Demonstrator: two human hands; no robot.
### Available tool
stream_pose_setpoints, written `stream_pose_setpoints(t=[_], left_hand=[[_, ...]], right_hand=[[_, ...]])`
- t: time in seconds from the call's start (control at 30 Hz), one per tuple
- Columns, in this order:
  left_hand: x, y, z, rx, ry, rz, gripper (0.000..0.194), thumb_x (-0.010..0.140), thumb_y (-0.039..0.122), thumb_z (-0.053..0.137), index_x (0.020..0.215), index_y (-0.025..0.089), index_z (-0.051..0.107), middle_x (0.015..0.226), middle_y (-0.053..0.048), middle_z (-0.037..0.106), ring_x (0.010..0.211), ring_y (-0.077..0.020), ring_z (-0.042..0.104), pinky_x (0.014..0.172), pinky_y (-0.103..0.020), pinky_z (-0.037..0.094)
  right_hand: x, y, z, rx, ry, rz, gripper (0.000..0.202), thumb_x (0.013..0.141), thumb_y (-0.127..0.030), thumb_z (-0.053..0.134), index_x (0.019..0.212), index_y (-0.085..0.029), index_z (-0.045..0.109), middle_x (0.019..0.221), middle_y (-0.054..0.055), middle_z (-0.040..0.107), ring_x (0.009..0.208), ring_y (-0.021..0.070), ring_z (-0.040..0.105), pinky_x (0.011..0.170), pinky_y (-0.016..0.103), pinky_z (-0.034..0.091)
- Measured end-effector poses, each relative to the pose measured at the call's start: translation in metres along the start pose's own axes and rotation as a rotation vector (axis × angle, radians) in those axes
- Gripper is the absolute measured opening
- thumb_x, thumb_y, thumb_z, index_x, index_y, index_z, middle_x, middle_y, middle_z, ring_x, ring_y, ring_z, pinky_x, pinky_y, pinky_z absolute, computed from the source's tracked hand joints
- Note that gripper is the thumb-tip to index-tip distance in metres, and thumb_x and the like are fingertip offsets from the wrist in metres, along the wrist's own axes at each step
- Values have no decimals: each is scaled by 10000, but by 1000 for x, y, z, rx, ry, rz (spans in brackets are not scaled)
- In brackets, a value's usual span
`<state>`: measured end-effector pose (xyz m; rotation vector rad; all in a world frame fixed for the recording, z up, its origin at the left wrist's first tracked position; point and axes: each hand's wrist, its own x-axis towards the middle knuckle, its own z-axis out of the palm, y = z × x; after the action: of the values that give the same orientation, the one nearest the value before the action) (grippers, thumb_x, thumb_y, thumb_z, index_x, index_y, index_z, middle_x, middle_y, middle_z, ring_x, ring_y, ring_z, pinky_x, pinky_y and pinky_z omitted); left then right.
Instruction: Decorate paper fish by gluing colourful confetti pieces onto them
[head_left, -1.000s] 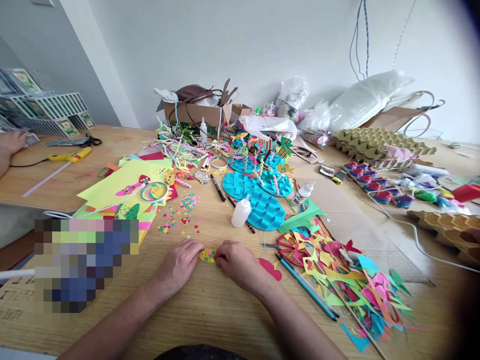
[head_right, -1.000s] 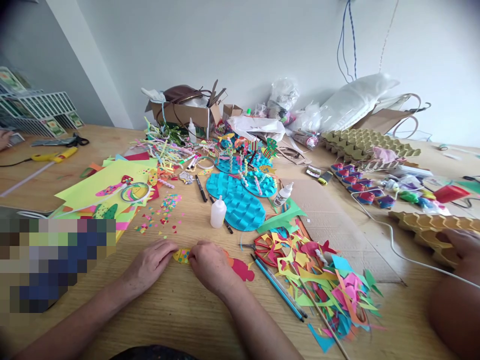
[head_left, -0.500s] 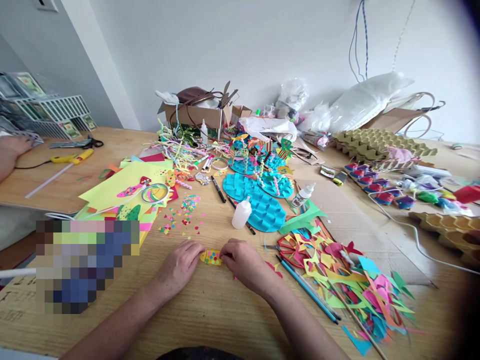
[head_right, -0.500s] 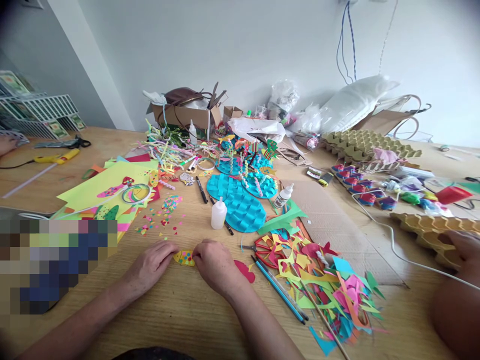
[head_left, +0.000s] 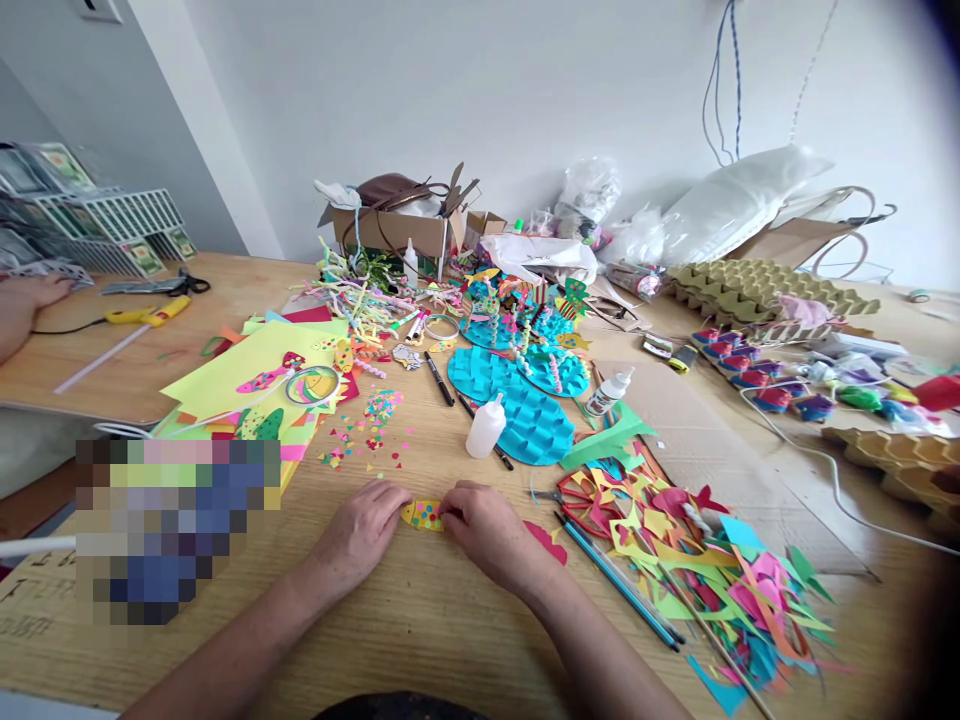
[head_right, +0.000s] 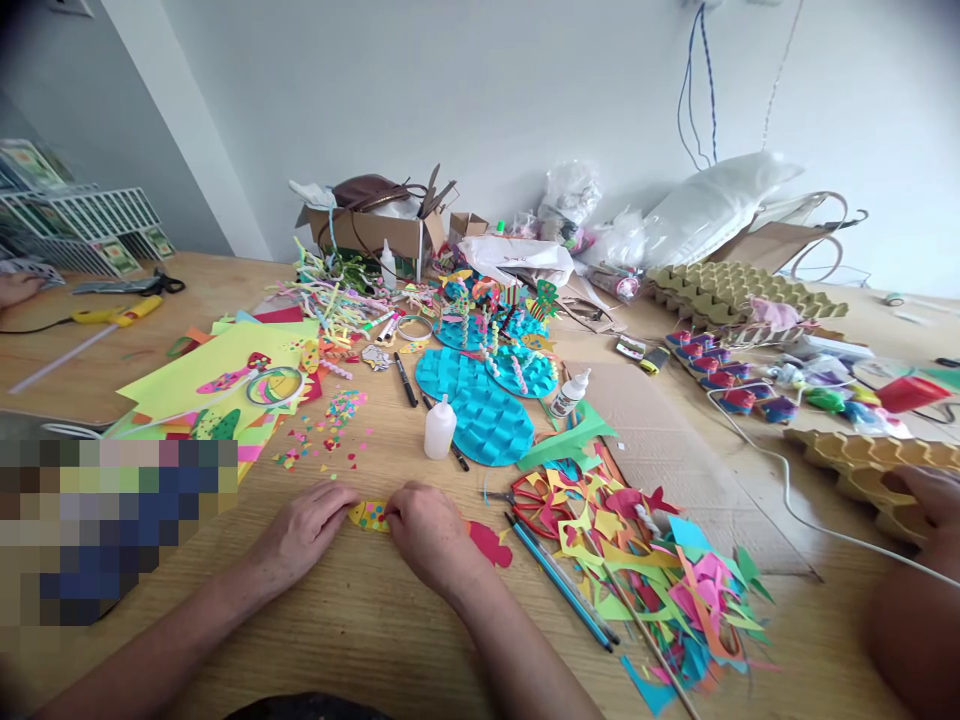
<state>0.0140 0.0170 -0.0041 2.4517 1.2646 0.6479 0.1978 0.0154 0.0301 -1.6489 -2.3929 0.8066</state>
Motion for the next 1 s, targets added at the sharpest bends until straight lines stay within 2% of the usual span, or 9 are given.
stream_pose_setpoints(t=[0.47,0.53,0.63,0.73,0.87,1.0], left_hand=[[0,1,0,-45,19,-32,213,761,68,389,824,188,553,786,-30,608,775,-170,557,712,-285,447],[1,2,-4,-119,9,-80,201,764,98,389,814,194,558,784,-24,614,766,-164,564,708,-276,446],[3,2,-14,-280,18,-227,169,772,170,391,807,195,554,782,-13,618,744,-149,573,681,-249,451],[6,-2,-26,-427,40,-357,170,767,246,397,805,188,552,762,-9,606,724,-148,568,648,-236,457],[8,-4,-33,-551,-52,-411,191,750,277,423,828,179,567,768,-15,605,712,-157,567,611,-236,463],[9,-1,-31,-540,-86,-404,168,728,238,454,824,186,582,829,-21,635,802,-174,580,729,-267,459]], right_hand=[[-2,1,2,-10,26,5,200,751,-164,459,783,-187,655,793,32,635,739,143,560,620,214,352],[-4,4,-5,7,51,1,206,757,-150,450,799,-185,649,808,33,629,748,137,556,635,211,355],[-7,11,-21,52,106,11,198,752,-125,452,794,-175,639,806,34,614,733,126,546,628,202,356],[-12,17,-31,27,85,67,179,749,-136,465,817,-172,626,830,41,603,719,129,545,592,205,349],[-12,14,-26,-70,16,76,179,756,-162,464,859,-179,609,885,44,597,782,152,552,609,221,348],[-7,6,-13,-156,-13,89,149,725,-165,499,842,-175,590,896,50,588,812,165,543,635,231,357]])
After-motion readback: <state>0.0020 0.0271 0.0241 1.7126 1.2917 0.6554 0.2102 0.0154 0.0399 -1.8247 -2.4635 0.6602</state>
